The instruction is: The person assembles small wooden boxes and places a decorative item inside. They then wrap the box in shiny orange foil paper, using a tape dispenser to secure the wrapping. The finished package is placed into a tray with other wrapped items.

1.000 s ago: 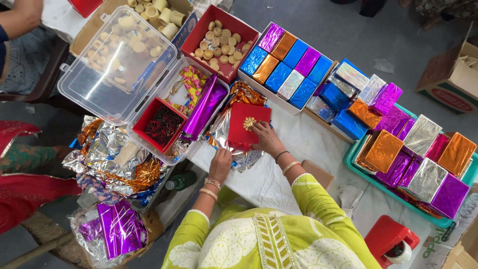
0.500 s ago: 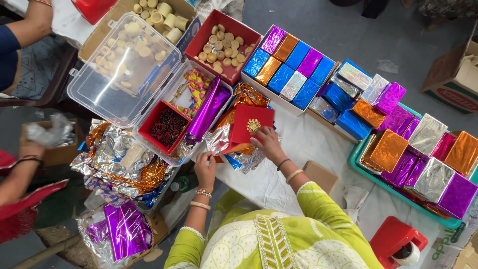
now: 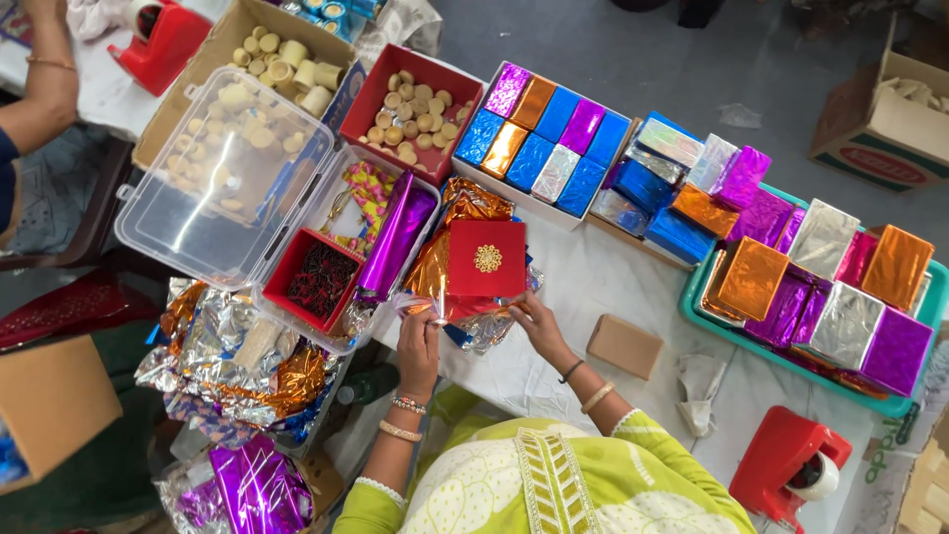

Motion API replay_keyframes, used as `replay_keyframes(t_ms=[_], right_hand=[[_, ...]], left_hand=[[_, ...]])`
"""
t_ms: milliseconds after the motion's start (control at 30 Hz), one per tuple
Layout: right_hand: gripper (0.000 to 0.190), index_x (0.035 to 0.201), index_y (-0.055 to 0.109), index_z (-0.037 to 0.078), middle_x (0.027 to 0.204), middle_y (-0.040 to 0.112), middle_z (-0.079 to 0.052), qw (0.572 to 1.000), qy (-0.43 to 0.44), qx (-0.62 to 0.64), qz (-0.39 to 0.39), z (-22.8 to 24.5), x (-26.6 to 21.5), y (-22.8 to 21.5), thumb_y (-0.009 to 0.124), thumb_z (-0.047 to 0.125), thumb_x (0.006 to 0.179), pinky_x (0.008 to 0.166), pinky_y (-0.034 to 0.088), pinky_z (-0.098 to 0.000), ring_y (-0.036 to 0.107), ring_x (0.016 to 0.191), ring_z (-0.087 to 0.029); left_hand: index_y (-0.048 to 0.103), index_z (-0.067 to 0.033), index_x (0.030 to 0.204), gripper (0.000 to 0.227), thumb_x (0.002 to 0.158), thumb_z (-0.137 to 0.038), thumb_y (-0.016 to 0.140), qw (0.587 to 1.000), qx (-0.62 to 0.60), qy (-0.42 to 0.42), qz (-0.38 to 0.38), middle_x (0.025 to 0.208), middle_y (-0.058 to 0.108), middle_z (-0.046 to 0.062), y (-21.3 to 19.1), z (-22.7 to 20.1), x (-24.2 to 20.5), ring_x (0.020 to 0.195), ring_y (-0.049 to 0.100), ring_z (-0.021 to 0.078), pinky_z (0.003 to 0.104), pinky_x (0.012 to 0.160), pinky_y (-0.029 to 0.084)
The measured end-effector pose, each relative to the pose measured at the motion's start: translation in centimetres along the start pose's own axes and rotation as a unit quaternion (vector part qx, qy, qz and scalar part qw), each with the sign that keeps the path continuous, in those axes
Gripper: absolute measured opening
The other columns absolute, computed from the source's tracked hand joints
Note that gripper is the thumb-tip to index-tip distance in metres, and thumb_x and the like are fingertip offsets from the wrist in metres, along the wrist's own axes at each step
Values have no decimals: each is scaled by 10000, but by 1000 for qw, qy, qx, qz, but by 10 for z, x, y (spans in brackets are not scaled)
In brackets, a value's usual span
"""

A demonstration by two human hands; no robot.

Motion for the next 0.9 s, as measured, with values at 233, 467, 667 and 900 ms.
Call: replay_keyframes(t_ms=[233, 467, 667, 900], right_hand=[[125, 1157, 601, 31, 966, 606, 16, 969, 46, 234, -68, -4, -26, -53, 577, 140, 1101, 788, 470, -237, 552, 887, -60], [111, 1093, 602, 36, 962, 652, 17, 932, 68, 236, -266, -69, -71, -121, 591, 138, 1051, 782, 524, -230, 591, 864, -54], [126, 1104, 647, 29, 958, 639, 25, 906, 74, 193, -370, -80, -106, -145, 589, 136, 1070, 732, 480, -221, 557, 837, -48], [159, 1114, 645, 9, 963, 679, 22, 875, 92, 216, -422, -97, -122, -160, 601, 142, 1038, 736, 509, -232, 596, 843, -54]], left_hand=[[591, -5, 1151, 162, 992, -37, 580, 992, -96, -3, 82, 1021, 643, 150, 31, -15, 45, 921, 663, 295, 408, 780, 538], [702, -18, 1093, 172, 925, -48, 686, 976, -134, -36, 168, 973, 698, 99, 96, 10, 57, 834, 693, 196, 319, 732, 574], [723, -10, 1039, 118, 957, -95, 722, 950, -216, -120, 192, 913, 725, 40, 179, 75, 49, 790, 658, 96, 258, 719, 556], [677, -10, 1050, 193, 895, -97, 751, 904, -252, -201, 281, 838, 680, -31, 228, 77, 37, 712, 579, 52, 233, 634, 501]])
Point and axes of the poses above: each hand's wrist, its own x-axis towards the middle knuckle, its own y-axis out of the palm, z = x × y, the point moved 3 cm from there along x, towards the middle knuckle
